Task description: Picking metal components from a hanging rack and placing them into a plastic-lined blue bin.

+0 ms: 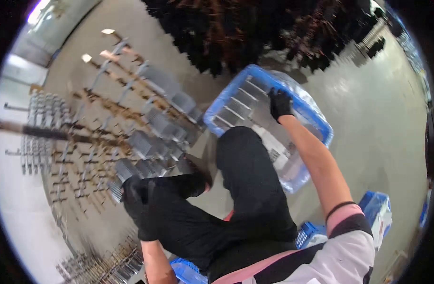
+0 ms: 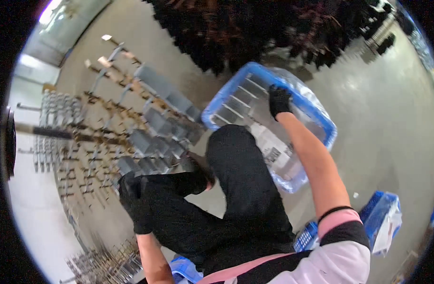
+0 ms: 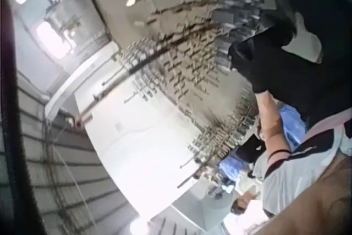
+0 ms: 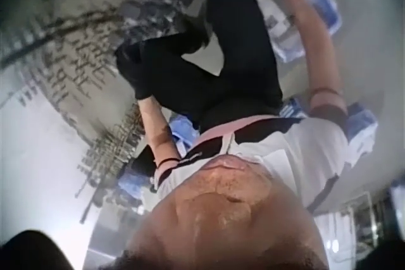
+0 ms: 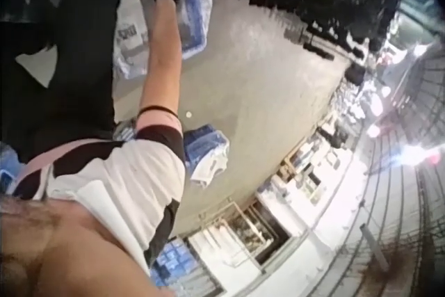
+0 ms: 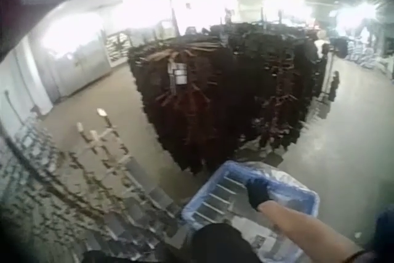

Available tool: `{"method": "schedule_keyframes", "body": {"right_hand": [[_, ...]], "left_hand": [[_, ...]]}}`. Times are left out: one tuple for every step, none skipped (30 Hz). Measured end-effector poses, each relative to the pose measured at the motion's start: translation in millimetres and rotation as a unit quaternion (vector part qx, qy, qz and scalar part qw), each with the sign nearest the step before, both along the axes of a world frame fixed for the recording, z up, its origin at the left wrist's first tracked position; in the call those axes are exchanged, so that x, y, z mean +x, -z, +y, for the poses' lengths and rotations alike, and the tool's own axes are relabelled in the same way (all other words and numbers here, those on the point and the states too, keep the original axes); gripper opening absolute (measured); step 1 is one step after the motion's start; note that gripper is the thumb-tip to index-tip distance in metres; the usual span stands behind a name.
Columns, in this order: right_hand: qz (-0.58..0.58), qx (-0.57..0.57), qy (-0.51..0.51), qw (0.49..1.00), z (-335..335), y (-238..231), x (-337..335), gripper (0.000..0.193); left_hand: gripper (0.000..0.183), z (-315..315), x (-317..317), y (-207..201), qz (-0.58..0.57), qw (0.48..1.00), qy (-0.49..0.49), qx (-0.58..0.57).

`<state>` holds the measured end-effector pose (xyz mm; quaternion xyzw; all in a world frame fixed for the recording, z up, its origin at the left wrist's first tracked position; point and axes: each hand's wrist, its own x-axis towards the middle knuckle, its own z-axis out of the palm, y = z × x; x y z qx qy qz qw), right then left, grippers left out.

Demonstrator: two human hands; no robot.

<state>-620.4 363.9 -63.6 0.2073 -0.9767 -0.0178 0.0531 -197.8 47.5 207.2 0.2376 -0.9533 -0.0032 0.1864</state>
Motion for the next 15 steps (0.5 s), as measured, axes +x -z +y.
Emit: {"method": "schedule_keyframes", "body": {"right_hand": [[0.035,0.042,0.017,0.998,-18.9,-23.0,12.3,0.048],[0.036,0.027,-0.001,0.999,-43.7,-47.5,17.3,0.048],[0.033,-0.066,-0.060,0.995,-63.1,-85.7,23.9,0.053],[0.029,-0.151,-0.113,0.982,-75.8,-118.9,29.8,0.058],[0.053,-0.226,-0.192,0.954,-90.3,-144.5,34.1,0.062],[0.072,-0.305,-0.275,0.909,-120.3,-176.9,46.4,0.067],[0.062,-0.338,-0.330,0.879,-145.2,-209.3,62.9,0.069],[0.052,-0.372,-0.384,0.843,-174.0,-239.4,86.8,0.071],[0.047,-0.358,-0.366,0.858,-193.5,-250.2,100.7,0.072],[0.044,-0.340,-0.344,0.874,-205.8,-257.6,106.3,0.072],[0.050,-0.339,-0.343,0.875,-215.5,-260.6,106.7,0.072],[0.026,-0.325,-0.323,0.889,-224.5,-259.7,105.0,0.073],[0.001,-0.309,-0.301,0.902,-232.4,-254.8,102.7,0.073],[-0.027,-0.298,-0.286,0.910,-244.6,-253.0,105.1,0.074],[-0.025,-0.299,-0.291,0.908,-256.1,-255.0,110.2,0.074]], "left_hand": [[0.031,-3.0,-1.3,-2.6,0.051,0.992,-0.003,0.114],[0.027,-6.4,-5.2,-6.5,0.106,0.968,-0.004,0.226],[0.025,-5.2,-19.1,-17.3,0.135,0.952,0.012,0.274],[0.023,-3.4,-38.8,-24.2,0.164,0.930,0.034,0.327],[0.024,-4.4,-58.4,-24.1,0.164,0.925,0.022,0.341],[0.025,-11.1,-72.0,-25.0,0.166,0.923,0.003,0.348],[0.027,-20.2,-86.4,-21.9,0.174,0.896,0.001,0.409],[0.029,-30.6,-97.9,-20.5,0.181,0.866,0.000,0.466],[0.030,-30.5,-114.6,-20.5,0.164,0.868,0.009,0.469],[0.031,-28.0,-134.4,-18.0,0.146,0.867,0.021,0.476],[0.031,-28.7,-152.0,-12.5,0.149,0.867,0.027,0.475],[0.030,-29.5,-170.7,-5.5,0.142,0.901,0.052,0.406],[0.030,-35.1,-187.5,5.9,0.135,0.929,0.076,0.337],[0.030,-50.5,-198.1,18.1,0.137,0.930,0.074,0.333],[0.028,-69.6,-207.1,30.7,0.131,0.967,0.109,0.188]]}}
